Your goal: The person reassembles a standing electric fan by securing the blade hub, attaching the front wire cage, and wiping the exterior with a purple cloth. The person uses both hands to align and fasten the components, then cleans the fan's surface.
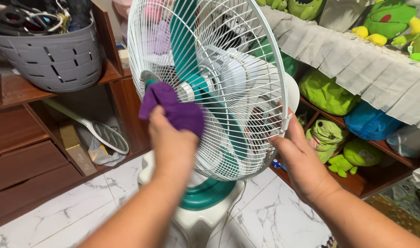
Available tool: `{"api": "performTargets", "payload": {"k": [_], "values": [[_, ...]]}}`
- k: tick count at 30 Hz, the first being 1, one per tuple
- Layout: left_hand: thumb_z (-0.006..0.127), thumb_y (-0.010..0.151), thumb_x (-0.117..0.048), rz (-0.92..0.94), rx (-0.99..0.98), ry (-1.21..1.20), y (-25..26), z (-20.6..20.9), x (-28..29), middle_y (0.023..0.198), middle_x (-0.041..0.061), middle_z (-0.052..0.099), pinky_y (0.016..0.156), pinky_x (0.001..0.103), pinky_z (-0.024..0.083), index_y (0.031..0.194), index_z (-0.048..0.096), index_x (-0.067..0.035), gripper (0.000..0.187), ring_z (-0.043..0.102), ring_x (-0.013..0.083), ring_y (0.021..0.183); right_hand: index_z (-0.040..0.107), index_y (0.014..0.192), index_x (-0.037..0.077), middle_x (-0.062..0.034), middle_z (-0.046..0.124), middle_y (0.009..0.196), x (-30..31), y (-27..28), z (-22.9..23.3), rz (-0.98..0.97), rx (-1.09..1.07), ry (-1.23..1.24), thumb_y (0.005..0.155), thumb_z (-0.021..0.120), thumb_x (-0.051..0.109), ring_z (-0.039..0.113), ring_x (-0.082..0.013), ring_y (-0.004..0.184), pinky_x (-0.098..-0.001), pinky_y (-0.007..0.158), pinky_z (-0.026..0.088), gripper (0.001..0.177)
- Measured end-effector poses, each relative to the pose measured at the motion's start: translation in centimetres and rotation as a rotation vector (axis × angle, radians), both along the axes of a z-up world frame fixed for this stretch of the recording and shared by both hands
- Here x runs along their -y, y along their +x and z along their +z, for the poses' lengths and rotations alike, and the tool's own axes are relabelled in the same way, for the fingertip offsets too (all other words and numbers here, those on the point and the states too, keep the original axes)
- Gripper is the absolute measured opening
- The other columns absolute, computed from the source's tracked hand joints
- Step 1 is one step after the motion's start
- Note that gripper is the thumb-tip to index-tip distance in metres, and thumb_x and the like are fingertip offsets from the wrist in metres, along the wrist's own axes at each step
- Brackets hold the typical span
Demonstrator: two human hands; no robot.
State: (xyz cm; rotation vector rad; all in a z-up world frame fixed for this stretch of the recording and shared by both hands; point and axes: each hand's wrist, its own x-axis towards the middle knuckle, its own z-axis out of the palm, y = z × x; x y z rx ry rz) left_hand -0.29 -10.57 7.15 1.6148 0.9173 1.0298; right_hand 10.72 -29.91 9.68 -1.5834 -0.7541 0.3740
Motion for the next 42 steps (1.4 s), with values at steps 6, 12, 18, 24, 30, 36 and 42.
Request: {"api": "performTargets", "payload": {"k": [6,12,18,24,30,36,42], "values": [[0.085,0.074,-0.034,-0.073,-0.101,0.021,0.7,-1.9,2.1,0.158,0.018,0.023,0.116,0.042,0.027,0.158,0.019,-0.007,0.11,0.031,0.0392,0.142,0.028,0.16,0.015,-0.006,0.046,0.157,0.0,0.5,-0.1,-0.005,-0.058,0.034,0.086,0.047,0.011,0.043,-0.019,0.141,-0.0333,0.113,0.032,0.076],[0.066,0.081,-0.013,0.009,-0.009,-0.051,0.3,-1.2,-0.5,0.137,0.015,0.056,0.106,0.039,0.042,0.145,0.045,-0.009,0.067,0.056,0.0321,0.124,0.027,0.172,0.026,-0.0107,0.05,0.158,-0.1,0.6,-0.9,-0.023,-0.241,0.078,0.093,0.051,0.015,0.049,-0.0308,0.135,-0.0472,0.102,0.043,0.083],[0.057,0.088,-0.008,-0.012,0.246,-0.275,-0.5,-0.8,-0.8,0.117,0.008,0.072,0.09,0.035,0.054,0.135,0.057,-0.014,0.048,0.07,0.0237,0.104,0.028,0.162,0.017,-0.0057,0.046,0.158,0.0,0.2,-1.5,-0.035,0.063,0.027,0.09,0.049,0.016,0.043,-0.0178,0.142,-0.032,0.114,0.032,0.075],[0.078,0.08,-0.016,-0.093,-0.066,0.191,-0.3,-1.6,2.8,0.156,0.025,0.027,0.112,0.043,0.031,0.154,0.023,-0.003,0.093,0.039,0.0392,0.136,0.032,0.159,0.015,-0.0056,0.051,0.15,-0.6,-0.1,-1.1,-0.144,-0.028,0.097,0.089,0.045,0.018,0.051,-0.0184,0.132,-0.0334,0.107,0.041,0.072],[0.085,0.073,-0.028,-0.083,-0.137,0.105,0.3,-2.3,2.6,0.151,0.021,0.031,0.116,0.043,0.031,0.153,0.023,-0.006,0.103,0.037,0.0402,0.138,0.033,0.158,0.01,-0.0093,0.051,0.152,-0.5,-0.3,-1.3,-0.182,0.198,0.048,0.096,0.044,0.023,0.048,-0.0213,0.137,-0.0346,0.113,0.035,0.065],[0.075,0.083,-0.015,-0.116,0.222,-0.078,-0.3,-2.2,-0.2,0.136,0.009,0.057,0.104,0.035,0.045,0.144,0.046,-0.011,0.067,0.058,0.0242,0.122,0.03,0.158,0.006,-0.011,0.046,0.159,0.7,-1.4,-3.8,-0.221,0.197,0.009,0.104,0.043,0.037,0.039,-0.0216,0.147,-0.0335,0.119,0.026,0.063],[0.063,0.085,-0.002,-0.148,0.243,-0.223,-1.2,-2.1,-0.6,0.115,0.003,0.071,0.088,0.03,0.055,0.137,0.057,-0.014,0.053,0.069,0.0173,0.103,0.036,0.151,0.014,-0.0086,0.06,0.139,0.5,-4.0,-7.5,-0.293,0.071,-0.106,0.08,0.065,0.024,0.058,-0.0192,0.119,-0.0342,0.092,0.049,0.077]]}}
